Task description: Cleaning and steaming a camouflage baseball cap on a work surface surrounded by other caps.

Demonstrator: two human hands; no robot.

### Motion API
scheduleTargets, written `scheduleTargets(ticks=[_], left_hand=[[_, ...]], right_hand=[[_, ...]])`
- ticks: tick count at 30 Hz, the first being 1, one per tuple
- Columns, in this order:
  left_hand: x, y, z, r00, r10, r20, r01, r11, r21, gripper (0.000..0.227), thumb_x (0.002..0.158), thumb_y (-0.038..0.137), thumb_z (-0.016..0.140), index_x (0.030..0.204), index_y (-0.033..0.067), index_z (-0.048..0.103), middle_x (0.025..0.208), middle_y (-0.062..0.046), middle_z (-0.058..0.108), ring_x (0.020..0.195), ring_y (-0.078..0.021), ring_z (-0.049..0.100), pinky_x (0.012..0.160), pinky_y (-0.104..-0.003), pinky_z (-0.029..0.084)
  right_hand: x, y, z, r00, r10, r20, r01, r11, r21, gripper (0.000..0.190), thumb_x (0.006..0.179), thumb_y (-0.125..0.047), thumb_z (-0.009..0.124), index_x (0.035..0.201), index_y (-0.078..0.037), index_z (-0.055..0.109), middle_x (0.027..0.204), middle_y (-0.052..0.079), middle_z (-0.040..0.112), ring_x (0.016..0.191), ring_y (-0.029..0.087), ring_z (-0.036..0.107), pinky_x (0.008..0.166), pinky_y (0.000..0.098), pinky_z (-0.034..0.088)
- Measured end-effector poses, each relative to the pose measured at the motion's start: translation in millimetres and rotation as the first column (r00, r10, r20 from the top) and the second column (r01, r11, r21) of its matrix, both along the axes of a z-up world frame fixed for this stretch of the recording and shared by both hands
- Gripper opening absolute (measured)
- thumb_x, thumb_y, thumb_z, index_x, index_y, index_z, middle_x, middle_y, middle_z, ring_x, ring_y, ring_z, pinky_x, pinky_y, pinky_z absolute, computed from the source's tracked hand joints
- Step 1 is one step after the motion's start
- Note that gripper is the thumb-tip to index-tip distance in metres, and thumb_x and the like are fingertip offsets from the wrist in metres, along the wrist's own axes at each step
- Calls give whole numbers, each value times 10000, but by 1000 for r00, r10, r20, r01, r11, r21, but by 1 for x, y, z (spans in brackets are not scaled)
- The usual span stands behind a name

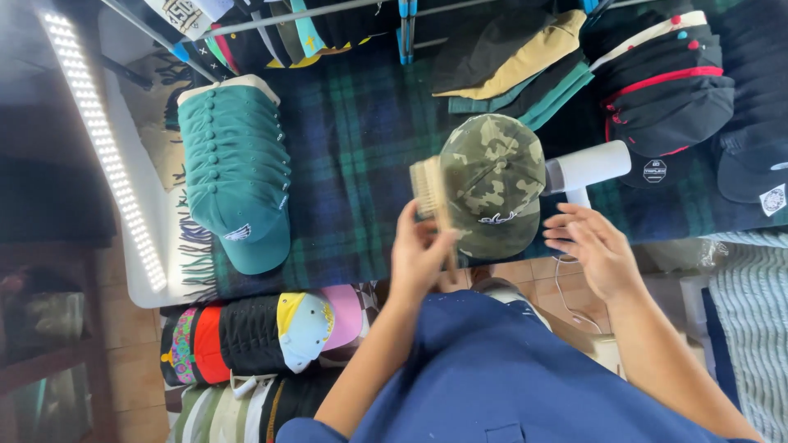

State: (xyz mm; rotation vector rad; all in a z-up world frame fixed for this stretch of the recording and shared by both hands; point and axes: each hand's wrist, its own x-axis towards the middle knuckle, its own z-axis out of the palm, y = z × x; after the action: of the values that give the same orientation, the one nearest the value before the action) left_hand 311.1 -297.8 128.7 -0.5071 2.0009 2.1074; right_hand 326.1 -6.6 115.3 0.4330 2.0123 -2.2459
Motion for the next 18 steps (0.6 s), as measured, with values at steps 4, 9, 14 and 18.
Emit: scheduleTargets(ticks=[4, 9, 14, 18], left_hand=[[1, 50, 31, 936, -264, -234, 283, 958, 52, 679, 962, 191, 680, 1549, 95, 351, 1256, -287, 658, 1111, -430, 690, 869, -539, 605], [2, 52, -2, 842, -353, -408, 351, 933, -81, 280, 1011, 208, 642, 1283, 232, 703, 1159, 13, 749, 1119, -183, 721, 885, -329, 630], [10, 0, 2, 923, -385, -16, 381, 918, -110, 298, 981, 229, 558, 1212, 112, 706, 1216, -27, 746, 1138, -156, 695, 1015, -300, 539], [17, -9, -22, 916, -358, 184, 386, 910, -151, 385, 971, 262, 542, 1310, 117, 652, 1305, -27, 717, 1191, -179, 676, 1053, -318, 517]], right_hand=[[-14, -31, -2, 969, 243, 50, -240, 969, -53, 736, 923, -226, 597, 1590, -61, 335, 1294, 280, 621, 1070, 384, 671, 852, 626, 564], [-35, -9, 12, 984, 152, -90, -128, 965, 228, 573, 1007, 14, 529, 1549, 20, 345, 968, 253, 625, 614, 259, 630, 517, 426, 606], [-22, -4, 104, 977, 165, 132, -211, 750, 626, 671, 978, -48, 534, 1622, -122, 359, 1068, 134, 624, 668, 208, 543, 657, 338, 485], [-28, 11, 93, 854, 417, 311, -489, 439, 753, 722, 968, -163, 568, 1637, -241, 307, 1276, 46, 734, 1067, 159, 755, 962, 309, 499]])
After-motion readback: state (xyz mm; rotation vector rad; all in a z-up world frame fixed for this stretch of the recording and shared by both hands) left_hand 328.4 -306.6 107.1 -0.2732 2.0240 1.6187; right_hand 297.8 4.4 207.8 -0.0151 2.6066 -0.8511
